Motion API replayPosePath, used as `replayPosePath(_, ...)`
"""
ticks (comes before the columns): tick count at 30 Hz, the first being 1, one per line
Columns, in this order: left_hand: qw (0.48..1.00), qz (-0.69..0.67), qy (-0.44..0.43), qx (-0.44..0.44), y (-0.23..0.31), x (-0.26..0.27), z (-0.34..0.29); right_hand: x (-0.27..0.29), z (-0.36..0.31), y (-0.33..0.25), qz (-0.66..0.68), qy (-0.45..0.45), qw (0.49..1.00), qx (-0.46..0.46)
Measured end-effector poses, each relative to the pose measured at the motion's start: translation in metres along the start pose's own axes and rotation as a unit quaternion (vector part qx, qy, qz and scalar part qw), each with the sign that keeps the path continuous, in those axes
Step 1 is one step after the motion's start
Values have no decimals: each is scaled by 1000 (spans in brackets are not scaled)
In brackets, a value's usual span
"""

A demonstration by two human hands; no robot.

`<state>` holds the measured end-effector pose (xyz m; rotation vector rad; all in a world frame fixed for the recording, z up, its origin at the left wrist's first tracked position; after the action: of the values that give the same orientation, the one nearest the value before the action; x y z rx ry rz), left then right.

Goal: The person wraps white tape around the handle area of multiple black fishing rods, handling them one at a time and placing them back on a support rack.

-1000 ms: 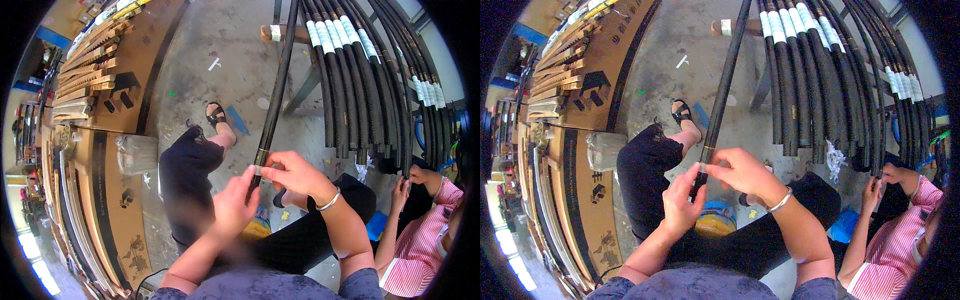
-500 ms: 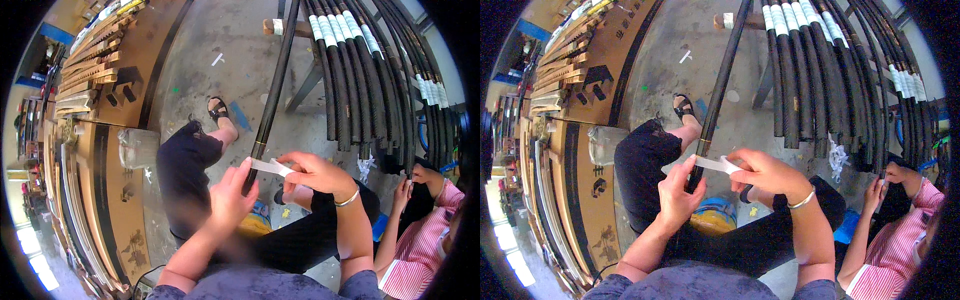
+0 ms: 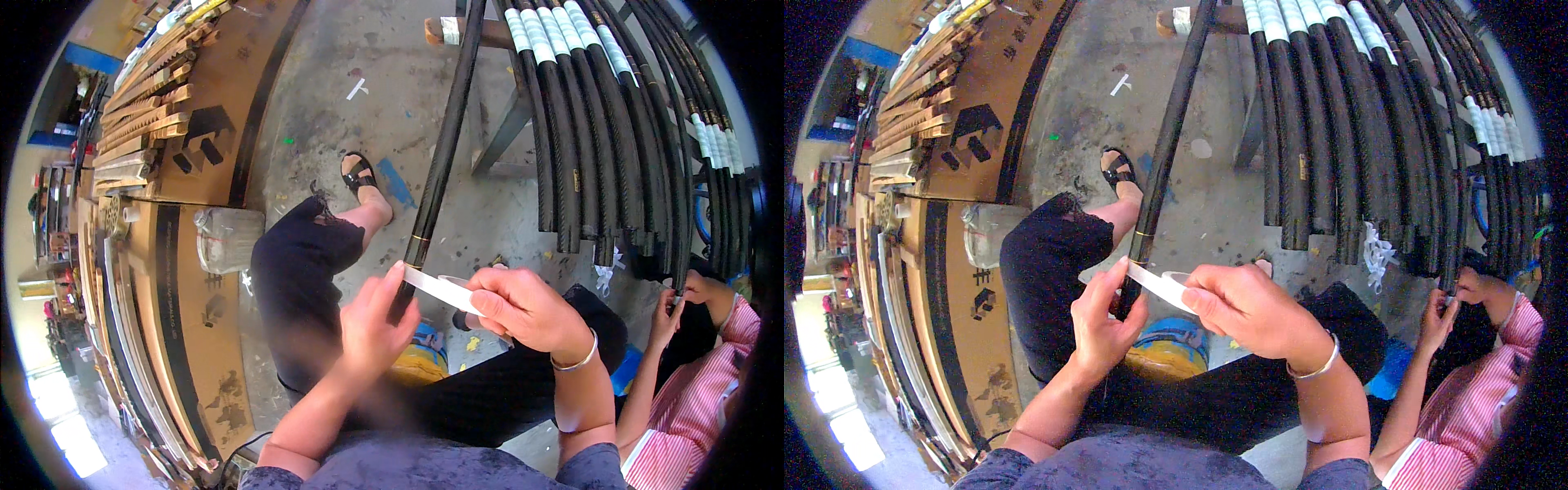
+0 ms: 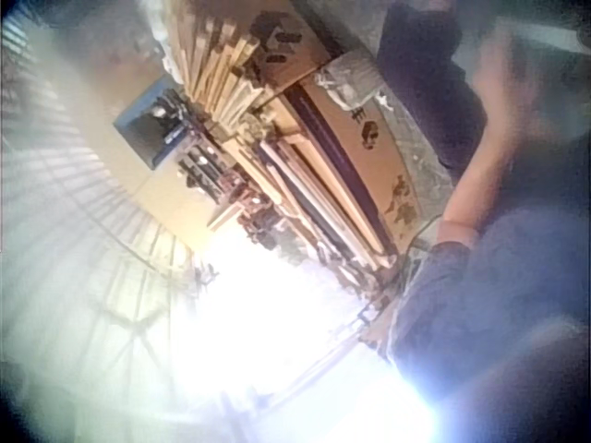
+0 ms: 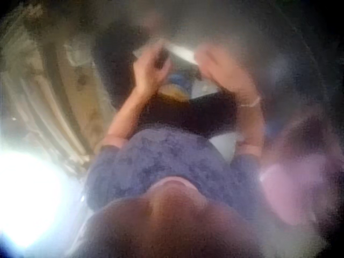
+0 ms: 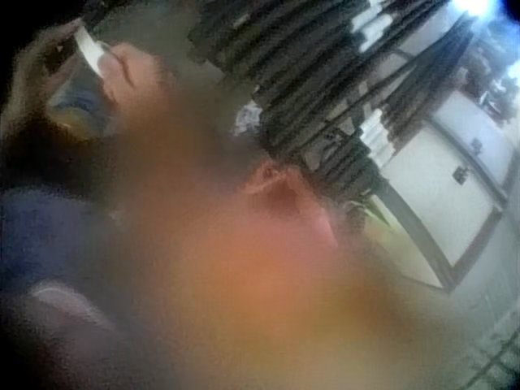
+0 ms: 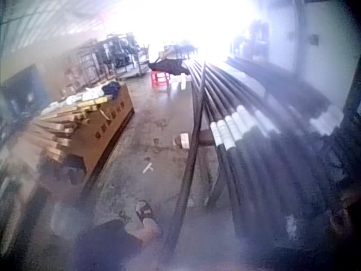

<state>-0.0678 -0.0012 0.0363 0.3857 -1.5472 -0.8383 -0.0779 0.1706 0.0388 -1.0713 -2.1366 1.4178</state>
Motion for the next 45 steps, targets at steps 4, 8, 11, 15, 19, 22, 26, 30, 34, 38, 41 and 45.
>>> replayPosePath(4,1000,-14,-10,5,-1,0,0,1,1,1,15,-4,1000,-12)
replayPosePath(8,998,-54,-17,31,-10,-4,-3,1,4,6,14,-2,1000,-9)
replayPosePath(11,997,-65,-21,45,-10,-5,-3,1,7,9,16,0,1000,-10)
replayPosePath(15,993,-99,-33,56,-16,-9,-6,1,8,13,20,2,999,-26)
replayPosePath(19,990,-113,-50,71,-15,-12,-5,2,10,15,0,11,1000,-24)
replayPosePath(22,970,-197,-62,132,-22,-17,-5,3,10,17,-15,25,999,-24)
replayPosePath(26,950,-234,-68,197,-30,-20,-7,4,10,21,-50,38,998,-9)
replayPosePath(30,936,-273,-77,211,-44,-27,-13,4,10,21,-49,39,998,-21)
replayPosePath(34,947,-268,-57,166,-35,-18,-5,4,11,17,-51,45,998,-14)
replayPosePath(38,930,-329,-34,163,-34,-17,-4,4,11,15,-59,48,997,-10)
replayPosePath(41,925,-333,-39,177,-34,-17,-6,4,11,16,-62,49,997,-4)
replayPosePath(45,920,-330,-50,204,-39,-19,-9,3,12,15,-69,49,996,-1)
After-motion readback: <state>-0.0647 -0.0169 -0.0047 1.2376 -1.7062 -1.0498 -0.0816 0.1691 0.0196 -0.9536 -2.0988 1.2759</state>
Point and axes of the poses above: each hand's wrist, its own z-axis towards the middle knuckle, its own x-axis out of the back of the hand, y = z × x, the point moved 8 cm from there along z, towards the middle knuckle, and after that the axes turned 9 degrees about -y, right-handed, at the moved point
